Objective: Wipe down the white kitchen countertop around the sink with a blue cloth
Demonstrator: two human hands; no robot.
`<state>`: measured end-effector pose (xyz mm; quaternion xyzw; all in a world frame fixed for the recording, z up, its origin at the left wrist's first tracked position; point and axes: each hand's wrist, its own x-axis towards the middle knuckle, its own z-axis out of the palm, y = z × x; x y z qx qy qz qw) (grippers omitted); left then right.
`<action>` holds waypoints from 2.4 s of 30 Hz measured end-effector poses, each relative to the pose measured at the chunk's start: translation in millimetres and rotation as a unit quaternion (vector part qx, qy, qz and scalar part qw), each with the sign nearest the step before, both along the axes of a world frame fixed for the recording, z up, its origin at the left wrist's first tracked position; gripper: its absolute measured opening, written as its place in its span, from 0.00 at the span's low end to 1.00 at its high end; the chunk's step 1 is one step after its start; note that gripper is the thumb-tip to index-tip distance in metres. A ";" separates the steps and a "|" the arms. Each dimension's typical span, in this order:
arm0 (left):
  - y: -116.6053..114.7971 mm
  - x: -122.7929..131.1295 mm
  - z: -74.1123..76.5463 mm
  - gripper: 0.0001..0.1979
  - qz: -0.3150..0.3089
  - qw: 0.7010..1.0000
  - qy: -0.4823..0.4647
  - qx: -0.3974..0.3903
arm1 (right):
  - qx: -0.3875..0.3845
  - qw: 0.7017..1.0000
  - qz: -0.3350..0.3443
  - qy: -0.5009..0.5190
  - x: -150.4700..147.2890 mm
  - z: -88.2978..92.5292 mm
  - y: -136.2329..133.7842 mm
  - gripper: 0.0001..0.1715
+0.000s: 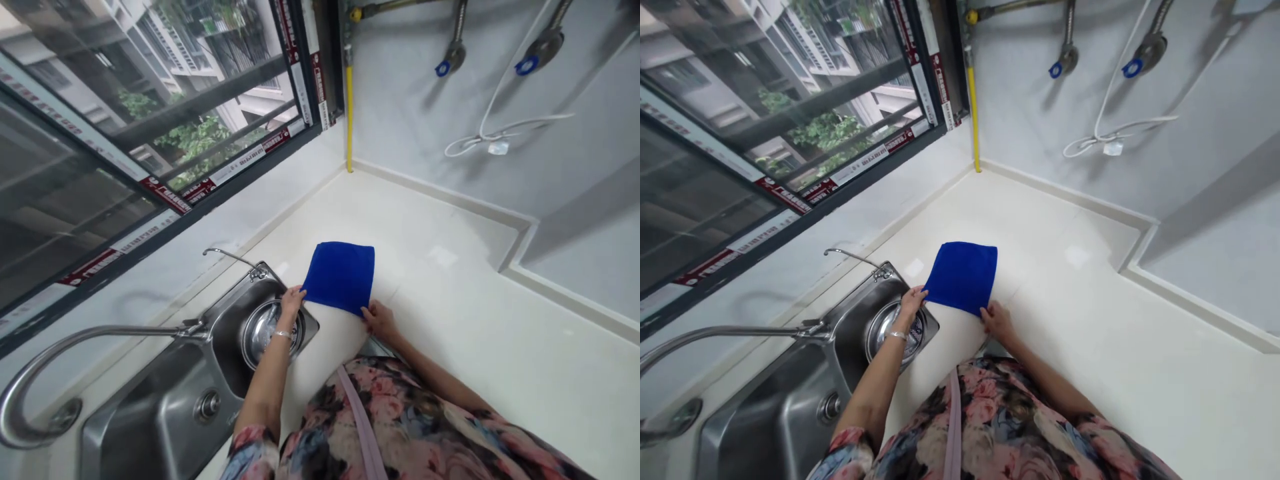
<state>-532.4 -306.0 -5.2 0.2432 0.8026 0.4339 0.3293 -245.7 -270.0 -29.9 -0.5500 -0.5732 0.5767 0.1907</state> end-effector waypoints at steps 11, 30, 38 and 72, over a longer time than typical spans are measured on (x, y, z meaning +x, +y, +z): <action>-23.1 -33.6 6.3 0.09 -0.002 0.977 0.208 -0.043 | 0.115 0.968 0.202 -0.091 11.5 -17.3 5.2 0.08; -79.6 112.5 -50.4 0.11 -0.306 0.906 0.292 -0.012 | 0.310 0.908 0.184 -0.213 18.7 -51.6 127.0 0.38; -73.3 80.7 -33.0 0.13 -0.252 0.932 0.226 0.129 | 0.375 0.863 0.193 -0.278 7.2 -44.6 120.4 0.27; 42.9 32.8 53.1 0.13 -0.382 0.813 0.336 0.281 | 0.461 0.874 -0.094 -0.119 106.4 90.5 54.3 0.30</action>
